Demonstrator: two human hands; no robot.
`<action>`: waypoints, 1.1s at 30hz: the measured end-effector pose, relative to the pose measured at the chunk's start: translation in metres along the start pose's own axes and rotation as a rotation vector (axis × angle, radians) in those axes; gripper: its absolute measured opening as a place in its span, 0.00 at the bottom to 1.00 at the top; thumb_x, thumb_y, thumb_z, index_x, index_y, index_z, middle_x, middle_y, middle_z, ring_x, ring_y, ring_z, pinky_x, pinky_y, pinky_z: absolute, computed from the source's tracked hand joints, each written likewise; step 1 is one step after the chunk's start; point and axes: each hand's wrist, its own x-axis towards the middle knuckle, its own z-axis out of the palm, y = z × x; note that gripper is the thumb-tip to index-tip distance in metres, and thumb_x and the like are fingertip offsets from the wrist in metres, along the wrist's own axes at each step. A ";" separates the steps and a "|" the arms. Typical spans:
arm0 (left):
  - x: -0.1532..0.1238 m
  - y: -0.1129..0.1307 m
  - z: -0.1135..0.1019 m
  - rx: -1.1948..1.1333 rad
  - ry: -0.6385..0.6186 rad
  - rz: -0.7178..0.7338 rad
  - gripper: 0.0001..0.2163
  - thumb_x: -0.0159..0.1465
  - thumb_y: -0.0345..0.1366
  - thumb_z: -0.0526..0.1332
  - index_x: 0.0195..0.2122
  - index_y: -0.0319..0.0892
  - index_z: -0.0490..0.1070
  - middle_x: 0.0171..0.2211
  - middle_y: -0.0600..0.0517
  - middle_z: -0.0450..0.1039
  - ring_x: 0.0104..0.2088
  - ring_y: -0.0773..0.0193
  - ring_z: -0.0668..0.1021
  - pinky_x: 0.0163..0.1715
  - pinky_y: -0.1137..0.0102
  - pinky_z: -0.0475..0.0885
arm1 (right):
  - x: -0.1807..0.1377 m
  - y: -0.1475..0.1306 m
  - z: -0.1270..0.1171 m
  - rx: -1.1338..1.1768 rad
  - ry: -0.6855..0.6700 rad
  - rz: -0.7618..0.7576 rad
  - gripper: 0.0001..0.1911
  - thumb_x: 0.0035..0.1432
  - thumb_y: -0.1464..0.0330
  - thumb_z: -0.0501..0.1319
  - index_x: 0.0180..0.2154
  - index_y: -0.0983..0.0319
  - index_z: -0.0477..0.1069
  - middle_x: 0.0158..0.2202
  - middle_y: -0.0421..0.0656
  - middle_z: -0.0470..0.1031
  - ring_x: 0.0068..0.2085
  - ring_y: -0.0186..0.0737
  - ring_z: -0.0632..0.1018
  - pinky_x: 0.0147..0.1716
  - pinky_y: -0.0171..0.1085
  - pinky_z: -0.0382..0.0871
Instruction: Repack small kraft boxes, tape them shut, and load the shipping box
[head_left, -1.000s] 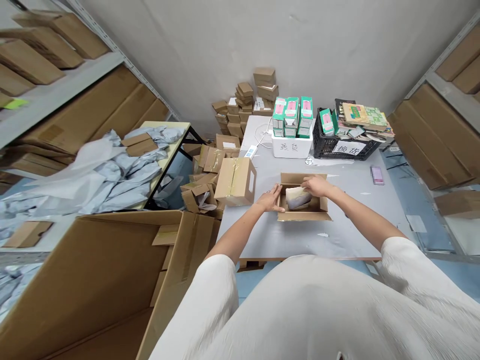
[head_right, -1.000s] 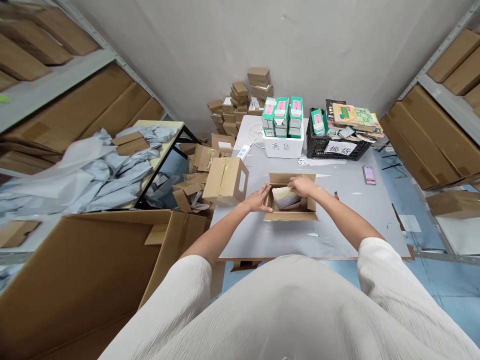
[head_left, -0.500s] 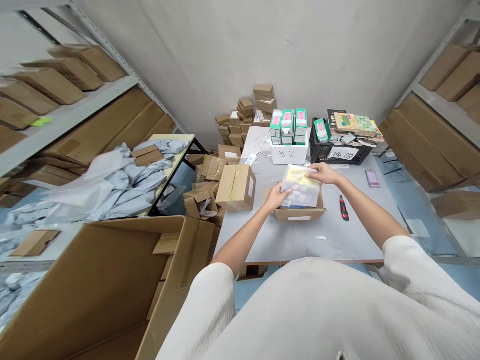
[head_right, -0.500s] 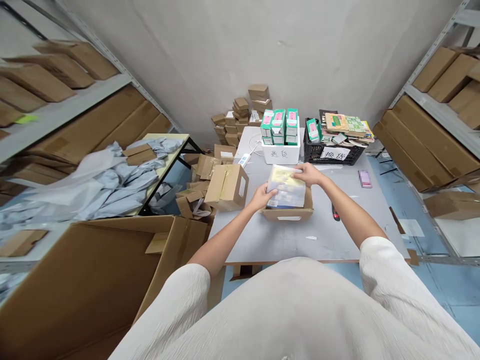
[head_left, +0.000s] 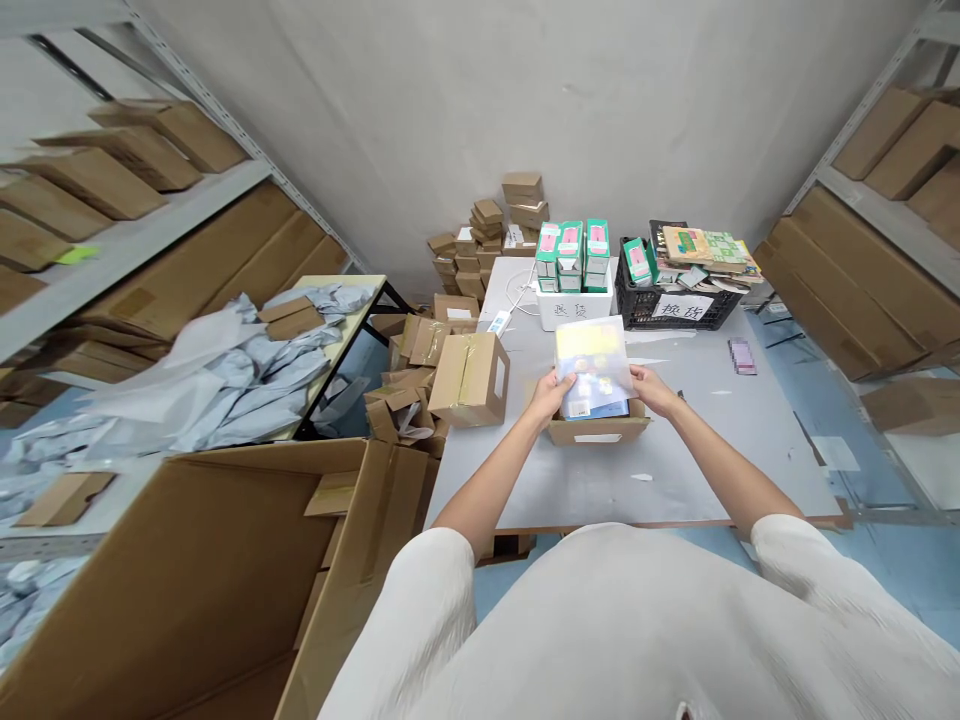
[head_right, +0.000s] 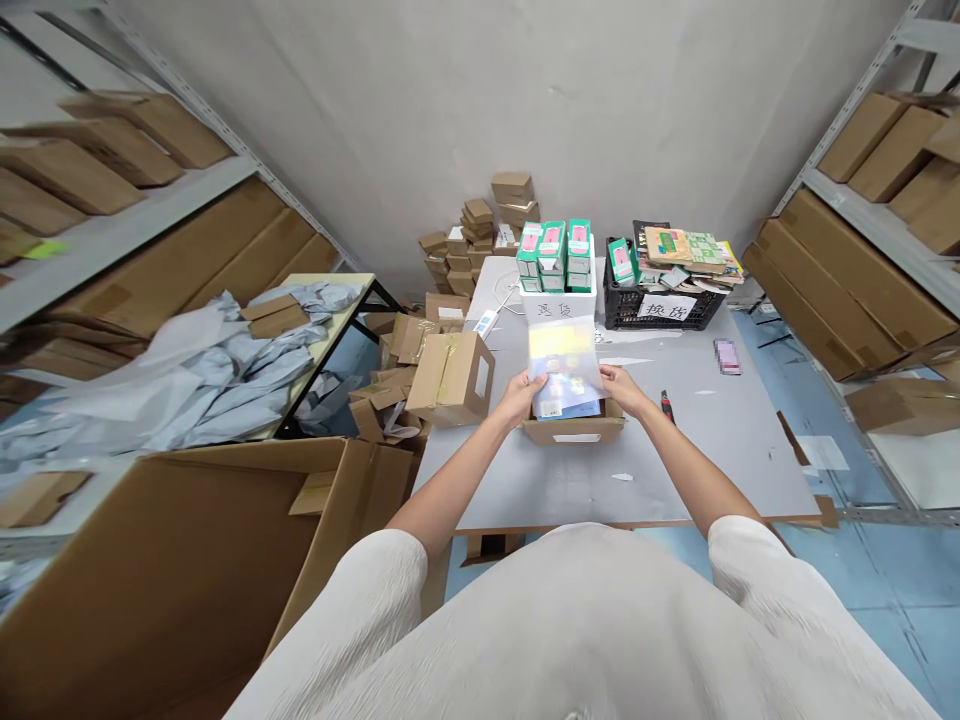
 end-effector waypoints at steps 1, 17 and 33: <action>0.001 -0.002 0.000 -0.009 -0.013 -0.020 0.36 0.51 0.62 0.80 0.52 0.41 0.80 0.49 0.43 0.86 0.52 0.45 0.85 0.57 0.51 0.79 | -0.001 0.002 0.001 0.011 -0.001 -0.016 0.30 0.50 0.53 0.80 0.53 0.58 0.84 0.45 0.45 0.88 0.45 0.49 0.86 0.51 0.47 0.81; 0.007 0.022 -0.039 0.752 0.366 0.076 0.05 0.66 0.32 0.62 0.42 0.46 0.75 0.28 0.55 0.77 0.30 0.60 0.76 0.37 0.69 0.69 | -0.008 0.004 -0.053 0.083 0.157 -0.029 0.35 0.48 0.45 0.81 0.53 0.55 0.80 0.46 0.46 0.89 0.45 0.49 0.88 0.43 0.43 0.82; 0.015 -0.001 -0.018 1.235 -0.149 -0.006 0.17 0.67 0.30 0.59 0.50 0.43 0.87 0.51 0.42 0.86 0.55 0.46 0.84 0.57 0.60 0.76 | -0.014 -0.011 -0.072 0.059 0.262 -0.112 0.37 0.47 0.41 0.80 0.53 0.54 0.80 0.46 0.46 0.89 0.47 0.51 0.87 0.48 0.48 0.82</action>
